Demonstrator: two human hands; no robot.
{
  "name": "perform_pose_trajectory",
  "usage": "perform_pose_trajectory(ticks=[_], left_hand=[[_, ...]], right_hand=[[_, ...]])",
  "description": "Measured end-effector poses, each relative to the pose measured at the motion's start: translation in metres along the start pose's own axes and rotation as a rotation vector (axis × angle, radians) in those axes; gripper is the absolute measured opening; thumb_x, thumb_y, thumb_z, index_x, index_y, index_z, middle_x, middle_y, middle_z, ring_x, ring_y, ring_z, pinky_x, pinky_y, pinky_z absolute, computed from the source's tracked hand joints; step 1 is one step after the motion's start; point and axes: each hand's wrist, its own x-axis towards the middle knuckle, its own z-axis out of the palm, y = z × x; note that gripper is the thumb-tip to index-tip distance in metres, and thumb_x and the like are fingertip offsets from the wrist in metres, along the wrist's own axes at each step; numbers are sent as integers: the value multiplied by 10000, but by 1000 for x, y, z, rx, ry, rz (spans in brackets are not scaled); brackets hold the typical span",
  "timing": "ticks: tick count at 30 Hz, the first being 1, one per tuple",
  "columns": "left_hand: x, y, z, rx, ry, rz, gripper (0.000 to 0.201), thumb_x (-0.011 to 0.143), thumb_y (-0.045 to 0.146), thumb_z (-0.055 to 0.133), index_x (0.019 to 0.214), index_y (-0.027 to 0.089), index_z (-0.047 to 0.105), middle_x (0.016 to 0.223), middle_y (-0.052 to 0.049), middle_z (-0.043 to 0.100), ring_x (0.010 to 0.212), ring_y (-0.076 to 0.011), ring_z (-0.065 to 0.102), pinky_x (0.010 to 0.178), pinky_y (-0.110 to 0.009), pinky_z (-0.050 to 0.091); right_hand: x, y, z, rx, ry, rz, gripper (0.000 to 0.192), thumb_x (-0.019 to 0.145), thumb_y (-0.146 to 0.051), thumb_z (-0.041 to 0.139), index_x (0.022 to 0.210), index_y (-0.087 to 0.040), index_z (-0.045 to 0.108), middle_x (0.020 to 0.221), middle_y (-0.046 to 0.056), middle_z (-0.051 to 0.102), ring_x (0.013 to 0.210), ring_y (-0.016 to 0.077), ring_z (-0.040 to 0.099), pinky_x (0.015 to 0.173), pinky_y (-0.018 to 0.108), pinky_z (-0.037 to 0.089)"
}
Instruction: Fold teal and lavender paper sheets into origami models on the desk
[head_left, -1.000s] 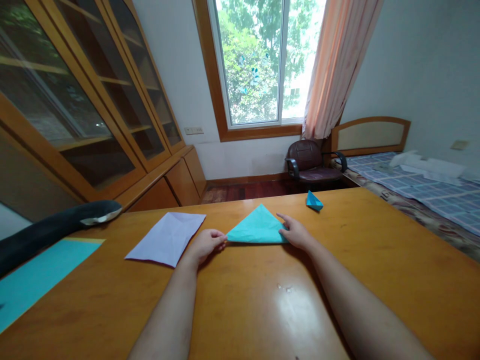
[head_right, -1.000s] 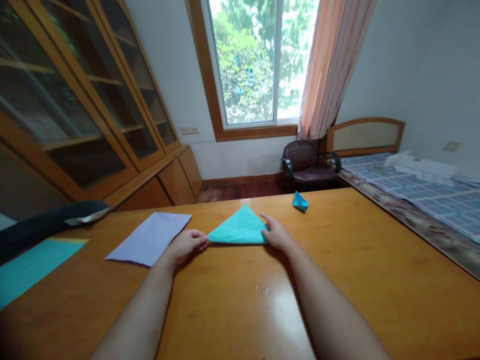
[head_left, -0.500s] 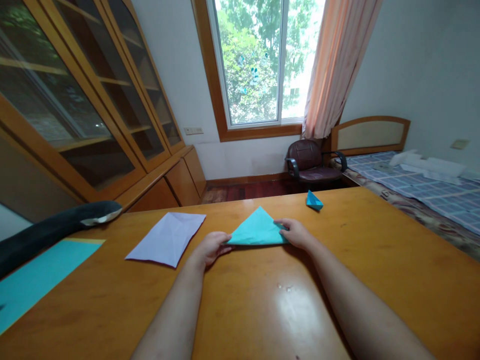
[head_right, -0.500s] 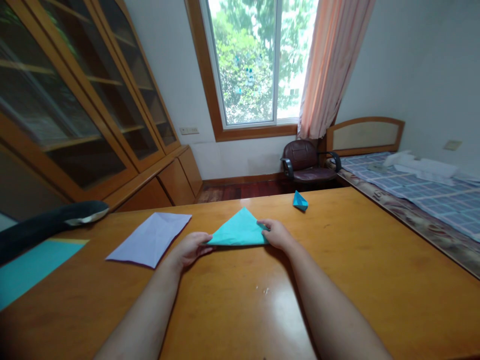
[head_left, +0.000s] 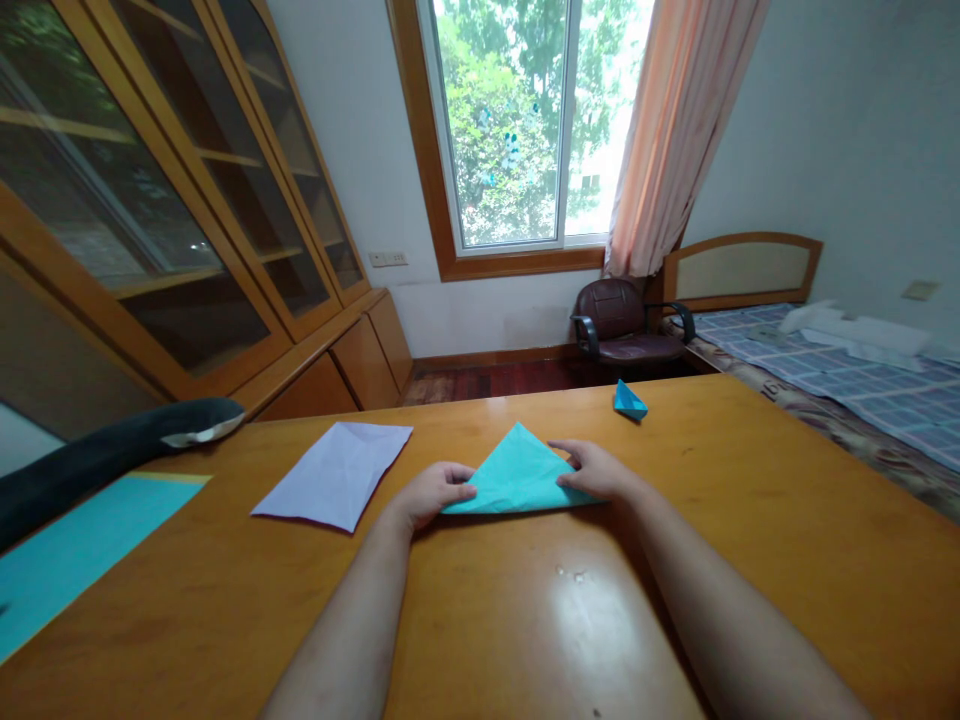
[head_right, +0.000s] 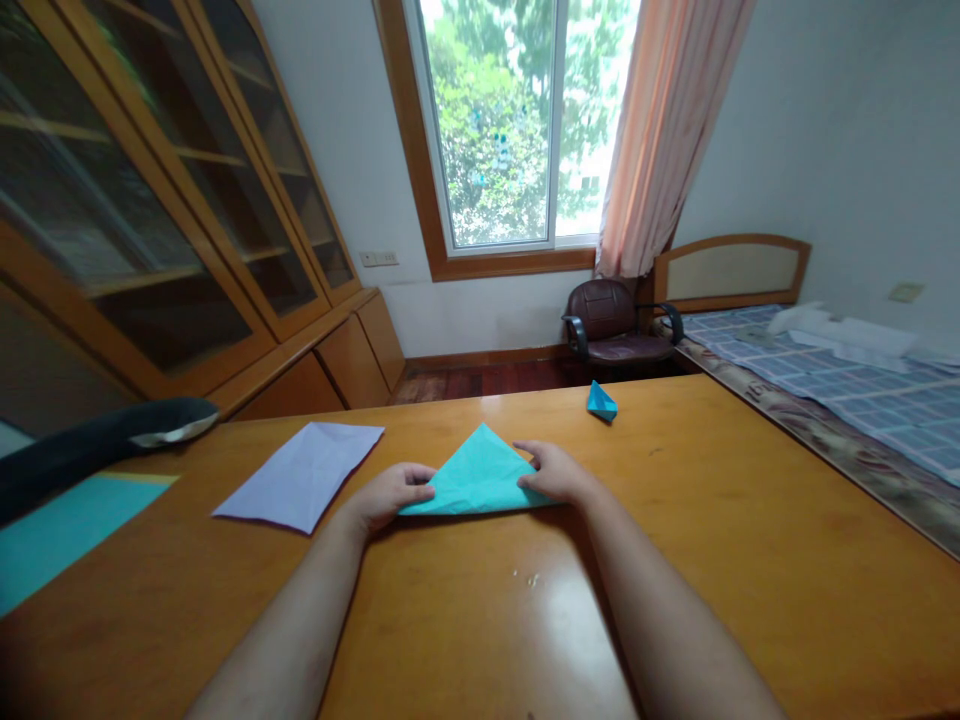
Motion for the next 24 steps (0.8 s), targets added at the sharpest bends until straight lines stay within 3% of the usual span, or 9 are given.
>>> perform_pose_trajectory(ticks=[3, 6, 10, 13, 19, 24], left_hand=[[-1, 5, 3, 134, -18, 56, 345, 632, 334, 733, 910, 130, 735, 832, -41, 706, 710, -165, 578, 665, -244, 422], [-1, 10, 6, 196, -6, 92, 327, 661, 351, 704, 890, 119, 736, 833, -53, 703, 723, -182, 587, 670, -259, 439], [-1, 17, 12, 287, 42, 185, 275, 695, 359, 677, 816, 120, 740, 840, -72, 702, 760, -197, 603, 697, -268, 454], [-1, 23, 17, 386, 50, 258, 234, 721, 340, 654, 770, 129, 744, 807, -76, 703, 746, -191, 606, 710, -272, 458], [-3, 29, 21, 513, 73, 309, 183, 740, 303, 632, 731, 157, 741, 760, -57, 701, 697, -171, 593, 692, -260, 455], [-4, 28, 20, 528, 106, 287, 162, 702, 301, 651, 703, 163, 737, 699, -42, 685, 675, -169, 578, 671, -253, 442]], right_hand=[[-1, -3, -3, 10, -36, -31, 492, 680, -274, 670, 1162, -178, 642, 853, 33, 665, 753, 174, 584, 652, 261, 452], [0, -2, -5, -21, 20, -67, 329, 708, -346, 671, 975, -156, 700, 868, 58, 659, 795, 192, 598, 698, 291, 468], [2, 2, -4, 11, 135, -167, 293, 679, -335, 722, 922, -175, 681, 1297, 144, 518, 1184, 270, 496, 914, 367, 432], [2, 1, -2, 91, 136, -206, 227, 685, -311, 717, 866, -188, 657, 1389, 141, 446, 1272, 266, 427, 1010, 407, 359], [0, -14, 0, 142, 118, -288, 132, 721, -308, 649, 699, -182, 619, 1100, 85, 620, 1007, 204, 580, 843, 323, 450], [-1, -24, 3, 80, 122, -289, 167, 722, -295, 608, 613, -178, 558, 771, 8, 606, 728, 139, 536, 653, 244, 417]])
